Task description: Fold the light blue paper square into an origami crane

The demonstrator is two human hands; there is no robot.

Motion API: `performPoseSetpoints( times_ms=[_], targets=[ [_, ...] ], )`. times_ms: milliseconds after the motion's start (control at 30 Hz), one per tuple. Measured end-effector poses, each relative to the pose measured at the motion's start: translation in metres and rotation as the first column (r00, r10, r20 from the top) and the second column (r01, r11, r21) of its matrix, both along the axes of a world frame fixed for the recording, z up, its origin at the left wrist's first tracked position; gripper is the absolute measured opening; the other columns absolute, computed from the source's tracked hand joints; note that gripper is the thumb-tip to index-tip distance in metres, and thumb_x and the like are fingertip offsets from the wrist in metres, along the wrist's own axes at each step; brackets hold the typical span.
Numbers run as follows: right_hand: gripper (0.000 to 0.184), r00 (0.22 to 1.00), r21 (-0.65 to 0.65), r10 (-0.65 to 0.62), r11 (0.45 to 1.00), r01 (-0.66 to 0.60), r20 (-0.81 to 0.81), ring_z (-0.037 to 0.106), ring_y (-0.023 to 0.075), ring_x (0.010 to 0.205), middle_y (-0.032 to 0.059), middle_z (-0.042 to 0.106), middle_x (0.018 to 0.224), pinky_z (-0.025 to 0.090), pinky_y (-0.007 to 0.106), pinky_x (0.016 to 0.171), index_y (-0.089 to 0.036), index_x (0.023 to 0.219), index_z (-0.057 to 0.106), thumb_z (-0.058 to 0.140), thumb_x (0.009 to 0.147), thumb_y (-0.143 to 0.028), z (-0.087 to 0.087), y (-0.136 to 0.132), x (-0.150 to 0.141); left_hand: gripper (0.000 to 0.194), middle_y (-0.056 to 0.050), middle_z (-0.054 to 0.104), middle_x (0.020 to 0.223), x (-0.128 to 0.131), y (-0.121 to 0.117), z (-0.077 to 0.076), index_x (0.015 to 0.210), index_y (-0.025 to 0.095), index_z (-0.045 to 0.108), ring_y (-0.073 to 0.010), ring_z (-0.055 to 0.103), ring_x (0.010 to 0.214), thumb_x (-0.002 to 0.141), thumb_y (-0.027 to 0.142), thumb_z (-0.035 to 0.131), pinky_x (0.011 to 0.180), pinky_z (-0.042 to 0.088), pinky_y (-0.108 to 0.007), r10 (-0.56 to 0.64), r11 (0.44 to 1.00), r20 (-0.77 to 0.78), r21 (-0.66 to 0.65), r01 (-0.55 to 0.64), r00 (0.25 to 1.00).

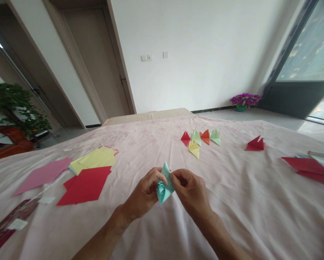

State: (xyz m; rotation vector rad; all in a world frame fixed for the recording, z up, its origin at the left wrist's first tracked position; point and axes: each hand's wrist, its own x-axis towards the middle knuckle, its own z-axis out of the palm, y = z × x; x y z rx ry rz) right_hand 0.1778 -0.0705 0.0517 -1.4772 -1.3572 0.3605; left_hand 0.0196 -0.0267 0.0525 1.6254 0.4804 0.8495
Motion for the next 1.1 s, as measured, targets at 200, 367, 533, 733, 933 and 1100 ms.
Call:
performPoseSetpoints(
  times_ms=[200, 367, 533, 733, 933, 1100],
  targets=[
    [0.013, 0.992, 0.252, 0.129, 0.960, -0.121, -0.012, 0.060, 0.0148, 0.072, 0.0041, 0.062, 0.087, 0.047, 0.026, 0.061, -0.021, 0.090, 0.062, 0.051, 0.086, -0.016, -0.004, -0.006, 0.004, 0.023, 0.002, 0.055, 0.081, 0.001, 0.004, -0.005, 0.091, 0.022, 0.054, -0.0082, 0.047, 0.061, 0.076, 0.021, 0.071, 0.059, 0.037, -0.020, 0.084, 0.991, 0.030, -0.104, -0.081, 0.996],
    [0.027, 0.951, 0.304, 0.288, 0.901, -0.310, 0.116, 0.060, 0.0187, 0.091, 0.0088, 0.053, 0.114, 0.051, 0.031, 0.072, -0.023, 0.098, 0.066, 0.054, 0.080, -0.007, -0.007, -0.006, 0.007, 0.029, 0.004, 0.052, 0.075, -0.002, 0.002, 0.005, 0.096, 0.022, 0.050, -0.0097, 0.046, 0.064, 0.077, 0.024, 0.071, 0.058, 0.033, -0.020, 0.037, 0.987, 0.006, -0.158, -0.036, 0.999],
    [0.021, 0.952, 0.358, 0.279, 0.882, -0.305, 0.124, 0.061, 0.0170, 0.086, 0.0069, 0.057, 0.104, 0.053, 0.031, 0.073, -0.025, 0.093, 0.070, 0.059, 0.084, -0.010, -0.009, -0.001, 0.005, 0.026, 0.002, 0.051, 0.082, -0.011, 0.003, 0.012, 0.101, 0.022, 0.047, -0.0098, 0.044, 0.069, 0.081, 0.021, 0.065, 0.062, 0.033, -0.020, -0.089, 0.968, 0.073, -0.230, 0.104, 0.993],
    [0.022, 0.956, 0.444, 0.245, 0.847, -0.291, 0.160, 0.062, 0.0168, 0.086, 0.0055, 0.060, 0.096, 0.053, 0.029, 0.071, -0.025, 0.096, 0.070, 0.062, 0.083, -0.008, -0.009, 0.001, 0.006, 0.022, 0.000, 0.052, 0.090, -0.012, 0.004, 0.015, 0.099, 0.022, 0.046, -0.0108, 0.046, 0.077, 0.085, 0.024, 0.062, 0.068, 0.037, -0.022, -0.048, 0.968, 0.115, -0.238, 0.075, 0.992],
    [0.025, 0.958, 0.475, 0.218, 0.834, -0.282, 0.185, 0.062, 0.0146, 0.082, 0.0043, 0.062, 0.091, 0.052, 0.026, 0.068, -0.023, 0.095, 0.069, 0.062, 0.082, -0.003, -0.010, 0.002, 0.005, 0.019, 0.001, 0.053, 0.082, -0.007, 0.001, 0.014, 0.096, 0.019, 0.047, -0.0080, 0.044, 0.068, 0.087, 0.028, 0.062, 0.060, 0.034, -0.019, 0.001, 0.987, 0.103, -0.160, 0.015, 0.995],
    [0.026, 0.961, 0.505, 0.194, 0.820, -0.269, 0.197, 0.063, 0.0141, 0.080, 0.0035, 0.063, 0.089, 0.052, 0.025, 0.067, -0.023, 0.095, 0.068, 0.062, 0.081, -0.001, -0.009, 0.002, 0.006, 0.015, -0.004, 0.054, 0.107, -0.005, 0.002, 0.011, 0.091, 0.018, 0.049, -0.0100, 0.053, 0.077, 0.088, 0.026, 0.061, 0.065, 0.040, -0.021, 0.037, 0.990, 0.196, -0.143, -0.008, 0.980]
  ],
)
